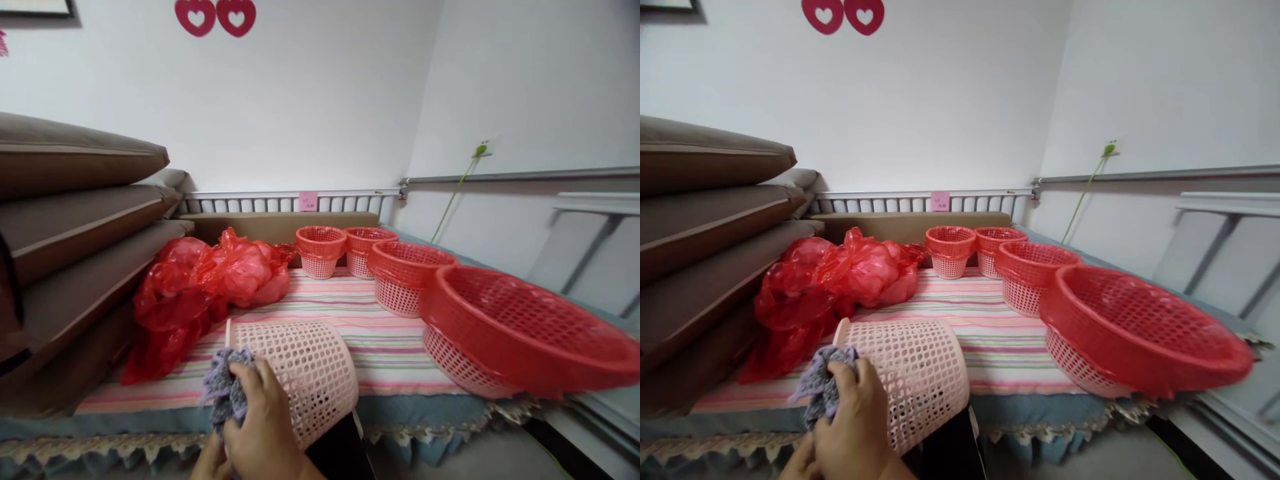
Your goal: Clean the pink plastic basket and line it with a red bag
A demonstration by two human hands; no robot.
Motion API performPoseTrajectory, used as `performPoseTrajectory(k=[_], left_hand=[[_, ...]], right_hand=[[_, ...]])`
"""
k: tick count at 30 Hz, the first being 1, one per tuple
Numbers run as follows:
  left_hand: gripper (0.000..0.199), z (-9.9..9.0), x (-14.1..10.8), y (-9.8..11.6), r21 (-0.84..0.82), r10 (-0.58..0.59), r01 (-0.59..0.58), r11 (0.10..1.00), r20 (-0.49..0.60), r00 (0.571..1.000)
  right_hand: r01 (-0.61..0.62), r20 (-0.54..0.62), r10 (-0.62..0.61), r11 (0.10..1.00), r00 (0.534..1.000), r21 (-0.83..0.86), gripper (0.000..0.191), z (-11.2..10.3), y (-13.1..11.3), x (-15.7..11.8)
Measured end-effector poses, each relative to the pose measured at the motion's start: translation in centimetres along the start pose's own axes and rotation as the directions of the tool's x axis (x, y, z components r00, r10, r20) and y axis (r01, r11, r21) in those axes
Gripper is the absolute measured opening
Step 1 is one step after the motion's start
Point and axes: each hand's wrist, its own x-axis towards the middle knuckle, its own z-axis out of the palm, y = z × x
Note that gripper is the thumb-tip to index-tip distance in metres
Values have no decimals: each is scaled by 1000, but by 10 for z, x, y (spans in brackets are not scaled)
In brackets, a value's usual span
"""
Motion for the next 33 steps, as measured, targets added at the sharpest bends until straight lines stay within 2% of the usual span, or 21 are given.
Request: performPoseTrajectory(k=[3, 5, 7, 10, 11, 13, 15, 17, 20, 23, 25, 29, 31, 33], left_hand=[[56, -6, 2, -11, 84, 55, -51, 995, -45, 997], [63, -3, 1, -10, 52, 39, -40, 998, 12, 999], [73, 4, -1, -5, -30, -16, 18, 999, 67, 998], [89, 13, -6, -3, -166, -47, 54, 985, 49, 998], [94, 15, -7, -4, -190, -34, 39, 981, 25, 999], [100, 17, -11, -8, -202, -6, 4, 979, -12, 1000], [102, 17, -13, -7, -197, -15, 15, 980, 1, 1000], [100, 17, -14, 1, -202, -75, 89, 975, 76, 994], [94, 18, -8, 27, -264, -142, 178, 948, 150, 978], [88, 24, 2, 53, -331, -108, 148, 932, 136, 985], [85, 29, 6, 61, -348, -85, 141, 927, 170, 982], [88, 39, 1, 49, -346, -87, 165, 923, 228, 970], [86, 44, -4, 39, -302, -90, 159, 940, 231, 969], [76, 49, -7, 31, -271, -70, 144, 952, 264, 962]], right_hand=[[41, 13, -40, 998, 999, -37, 74, 4, 0, -5], [56, 25, -53, 991, 998, -119, 73, -3, 10, -4], [29, 13, -27, 977, 1000, -209, 68, -19, 29, 2], [-132, -106, 102, 935, 989, -330, 58, -57, 71, 11], [-204, -158, 156, 911, 975, -359, 54, -71, 87, 13], [-378, -282, 283, 841, 917, -386, 51, -97, 116, 12], [-468, -326, 354, 786, 876, -404, 50, -113, 136, 7], [-484, -327, 370, 771, 870, -415, 50, -119, 146, -1], [-456, -318, 344, 787, 883, -416, 49, -114, 148, -10], [-439, -332, 319, 804, 888, -402, 49, -110, 147, -12], [-431, -347, 306, 819, 887, -378, 48, -110, 148, -10], [-390, -397, 274, 886, 876, -250, 52, -108, 144, 1], [-347, -415, 252, 922, 874, -170, 56, -99, 131, 9], [-300, -388, 234, 947, 892, -118, 59, -81, 108, 14]])
